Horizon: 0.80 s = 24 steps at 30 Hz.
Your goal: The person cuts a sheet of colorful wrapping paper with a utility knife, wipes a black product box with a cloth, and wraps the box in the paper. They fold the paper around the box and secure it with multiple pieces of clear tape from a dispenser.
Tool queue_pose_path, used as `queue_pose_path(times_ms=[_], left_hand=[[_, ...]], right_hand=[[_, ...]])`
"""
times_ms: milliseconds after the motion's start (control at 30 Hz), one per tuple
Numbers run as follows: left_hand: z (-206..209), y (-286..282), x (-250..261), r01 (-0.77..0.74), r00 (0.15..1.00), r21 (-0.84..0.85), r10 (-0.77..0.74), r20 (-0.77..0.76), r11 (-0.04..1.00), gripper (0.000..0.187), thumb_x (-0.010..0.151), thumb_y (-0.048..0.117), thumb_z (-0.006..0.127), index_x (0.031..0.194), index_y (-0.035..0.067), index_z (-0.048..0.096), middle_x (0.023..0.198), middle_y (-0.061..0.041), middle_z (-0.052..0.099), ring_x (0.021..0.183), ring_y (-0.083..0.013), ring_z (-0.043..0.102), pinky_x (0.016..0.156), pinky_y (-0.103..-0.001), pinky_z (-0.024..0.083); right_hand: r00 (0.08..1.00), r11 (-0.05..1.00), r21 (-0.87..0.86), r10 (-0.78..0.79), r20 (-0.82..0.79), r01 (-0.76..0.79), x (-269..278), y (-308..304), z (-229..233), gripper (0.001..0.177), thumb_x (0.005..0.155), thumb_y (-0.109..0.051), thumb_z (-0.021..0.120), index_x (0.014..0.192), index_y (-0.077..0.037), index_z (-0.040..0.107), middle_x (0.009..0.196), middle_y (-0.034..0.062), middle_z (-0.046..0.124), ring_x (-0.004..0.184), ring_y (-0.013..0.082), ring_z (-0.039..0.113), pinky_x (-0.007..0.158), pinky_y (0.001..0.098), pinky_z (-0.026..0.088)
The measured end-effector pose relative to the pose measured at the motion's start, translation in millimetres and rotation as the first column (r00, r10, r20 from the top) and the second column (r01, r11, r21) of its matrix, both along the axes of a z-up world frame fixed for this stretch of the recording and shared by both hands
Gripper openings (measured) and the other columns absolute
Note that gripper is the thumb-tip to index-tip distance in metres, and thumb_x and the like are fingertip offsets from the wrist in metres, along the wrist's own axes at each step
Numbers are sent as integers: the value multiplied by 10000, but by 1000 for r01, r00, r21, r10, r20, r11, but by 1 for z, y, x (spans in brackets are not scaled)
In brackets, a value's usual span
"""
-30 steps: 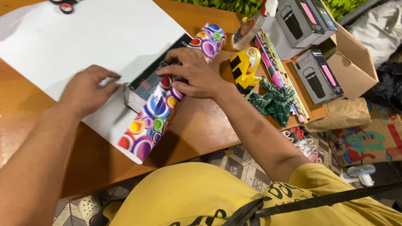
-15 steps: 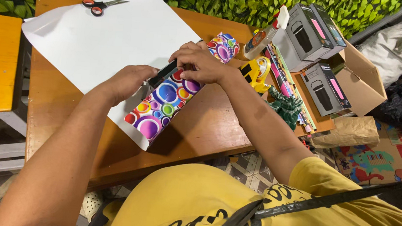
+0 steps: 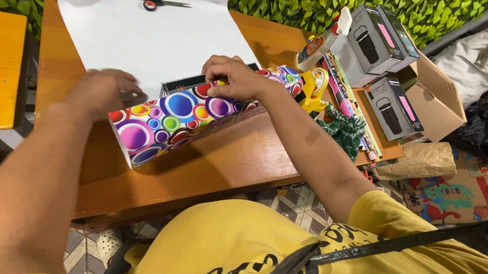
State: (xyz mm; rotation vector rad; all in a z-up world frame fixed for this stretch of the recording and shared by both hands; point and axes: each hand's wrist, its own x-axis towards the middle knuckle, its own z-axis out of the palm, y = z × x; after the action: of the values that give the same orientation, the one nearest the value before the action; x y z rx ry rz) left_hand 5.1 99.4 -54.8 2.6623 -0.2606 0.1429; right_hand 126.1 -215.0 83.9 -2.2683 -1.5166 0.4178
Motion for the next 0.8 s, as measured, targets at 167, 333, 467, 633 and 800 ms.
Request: queue_pose_path(times_ms=[167, 333, 467, 633, 800], left_hand=[[-14, -1, -14, -257, 923, -828, -126, -362, 499, 286, 870, 250, 789, 1080, 56, 800, 1118, -175, 787, 1005, -262, 704, 893, -438, 576], [-9, -39, -21, -272, 906, -544, 22, -422, 794, 488, 782, 249, 775, 1258, 173, 702, 1131, -41, 791, 1070, -183, 685, 1092, -447, 325], [22, -58, -27, -225, 934, -484, 46, -353, 845, 674, 841, 284, 734, 1485, 301, 535, 1196, -24, 736, 1202, -153, 550, 1124, -431, 119], [47, -79, -26, -265, 878, -227, 137, -459, 937, 756, 776, 275, 835, 1472, 311, 544, 1247, -54, 682, 1339, -202, 356, 1130, -527, 66], [36, -81, -25, -241, 884, -229, 116, -453, 943, 770, 760, 259, 839, 1471, 266, 544, 1315, -57, 650, 1311, -244, 355, 1115, -533, 76]], right_hand=[[993, 994, -15, -109, -51, 109, -11, 0, 6, 295, 858, -285, 807, 1004, -122, 608, 1018, -4, 642, 890, 184, 598, 795, 347, 495], [986, 987, -3, -163, -23, 163, -19, -3, 7, 374, 852, -311, 781, 1128, -128, 608, 1079, 28, 686, 959, 220, 643, 839, 364, 509], [997, 994, 105, -43, 61, 36, -20, -7, 3, 506, 913, -307, 743, 1347, -116, 565, 1306, 90, 634, 1231, 290, 571, 1065, 449, 371], [988, 996, 16, -91, 126, 90, -15, -20, -3, 475, 930, -320, 708, 1375, -188, 610, 1343, 54, 635, 1291, 261, 549, 1126, 432, 328], [983, 995, 70, -87, 162, 77, -13, -23, -12, 446, 962, -364, 709, 1368, -202, 618, 1321, 37, 637, 1269, 241, 555, 1095, 419, 325]])
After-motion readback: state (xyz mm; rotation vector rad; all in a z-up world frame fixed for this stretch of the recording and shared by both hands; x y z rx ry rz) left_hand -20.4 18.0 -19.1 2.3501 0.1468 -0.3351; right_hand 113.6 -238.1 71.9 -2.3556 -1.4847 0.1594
